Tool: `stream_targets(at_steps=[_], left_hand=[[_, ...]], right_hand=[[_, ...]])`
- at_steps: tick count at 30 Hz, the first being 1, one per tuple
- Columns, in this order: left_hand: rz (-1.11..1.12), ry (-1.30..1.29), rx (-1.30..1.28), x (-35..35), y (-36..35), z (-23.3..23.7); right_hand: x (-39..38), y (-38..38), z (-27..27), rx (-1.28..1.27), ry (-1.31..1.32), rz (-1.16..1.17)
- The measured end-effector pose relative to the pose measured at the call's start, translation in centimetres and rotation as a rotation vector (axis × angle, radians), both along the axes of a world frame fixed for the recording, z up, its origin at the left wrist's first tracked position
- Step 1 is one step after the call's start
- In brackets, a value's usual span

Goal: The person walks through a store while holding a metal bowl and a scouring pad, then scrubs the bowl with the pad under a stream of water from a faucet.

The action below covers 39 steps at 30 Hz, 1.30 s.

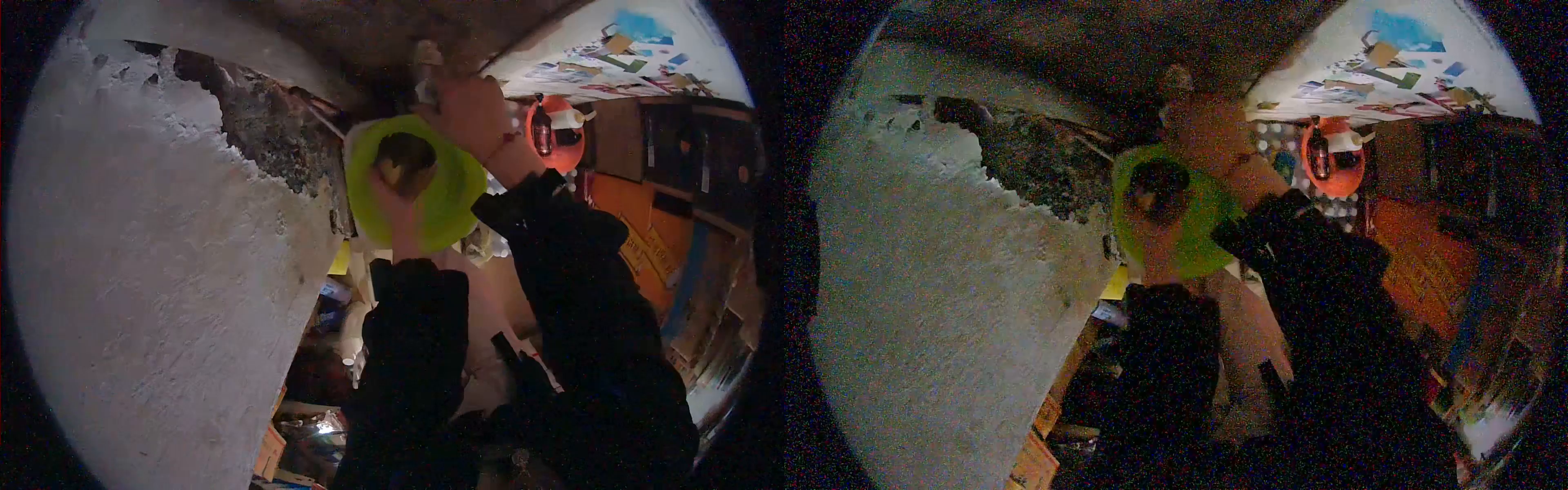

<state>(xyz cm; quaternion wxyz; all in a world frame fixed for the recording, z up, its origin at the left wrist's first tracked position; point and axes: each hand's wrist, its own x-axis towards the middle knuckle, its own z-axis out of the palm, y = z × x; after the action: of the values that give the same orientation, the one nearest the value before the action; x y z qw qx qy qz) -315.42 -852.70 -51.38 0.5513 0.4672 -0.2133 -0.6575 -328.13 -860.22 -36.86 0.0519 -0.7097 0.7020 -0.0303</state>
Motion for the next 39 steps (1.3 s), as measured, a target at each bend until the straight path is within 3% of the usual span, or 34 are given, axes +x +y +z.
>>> stream_targets(at_steps=[1, 3, 6, 10, 13, 15, 18, 24, 28, 31, 33, 37, 39], left_hand=[[0.005, 0.002, -0.001, 0.1, 0.0, -0.5], [0.018, 0.787, 0.359, 0.0, -0.9, 1.2], [0.059, 0.898, 0.379, -1.1, -2.3, 0.4], [0.078, 0.947, 0.342, -1.6, -3.5, -0.9], [0.127, 1.106, 0.459, -2.0, -4.0, -0.8], [0.09, 1.064, 0.329, -2.1, -4.3, 1.5], [0.11, 1.153, 0.293, -2.8, -4.5, -0.3], [0.088, 1.085, 0.261, -3.2, -4.7, -1.6], [0.089, 1.008, 0.341, -3.3, -4.5, 0.3], [-0.003, 1.071, 0.242, -3.2, -4.6, 0.3], [-0.029, 1.019, 0.233, -3.1, -4.5, 0.5], [-0.032, 0.941, 0.279, -3.1, -4.5, 0.2], [-0.028, 0.95, 0.39, -3.1, -4.4, -0.5]], right_hand=[[0.2, -0.2, 0.2, -0.001, 0.002, 0.005], [0.5, -0.4, 0.6, -0.017, 0.073, -0.004], [-0.2, -1.0, -0.6, -0.116, 0.113, 0.11], [-1.2, -1.5, -1.3, -0.059, 0.126, 0.242], [-1.7, -1.8, -1.2, -0.069, 0.188, 0.311], [-2.0, -2.0, -1.9, -0.118, 0.203, 0.352], [-1.9, -2.3, -2.5, -0.18, 0.178, 0.352], [-2.0, -2.2, -0.8, 0.036, 0.128, 0.366], [-3.4, -1.5, -1.3, -0.125, -0.007, 0.412], [-4.3, -0.1, -0.8, -0.048, -0.201, 0.336], [-4.8, 1.3, -0.3, 0.267, -0.496, -0.063], [-6.3, 4.8, -4.7, 0.339, -0.616, -0.254], [-7.4, 6.8, -8.6, 0.428, -1.299, -0.736]])
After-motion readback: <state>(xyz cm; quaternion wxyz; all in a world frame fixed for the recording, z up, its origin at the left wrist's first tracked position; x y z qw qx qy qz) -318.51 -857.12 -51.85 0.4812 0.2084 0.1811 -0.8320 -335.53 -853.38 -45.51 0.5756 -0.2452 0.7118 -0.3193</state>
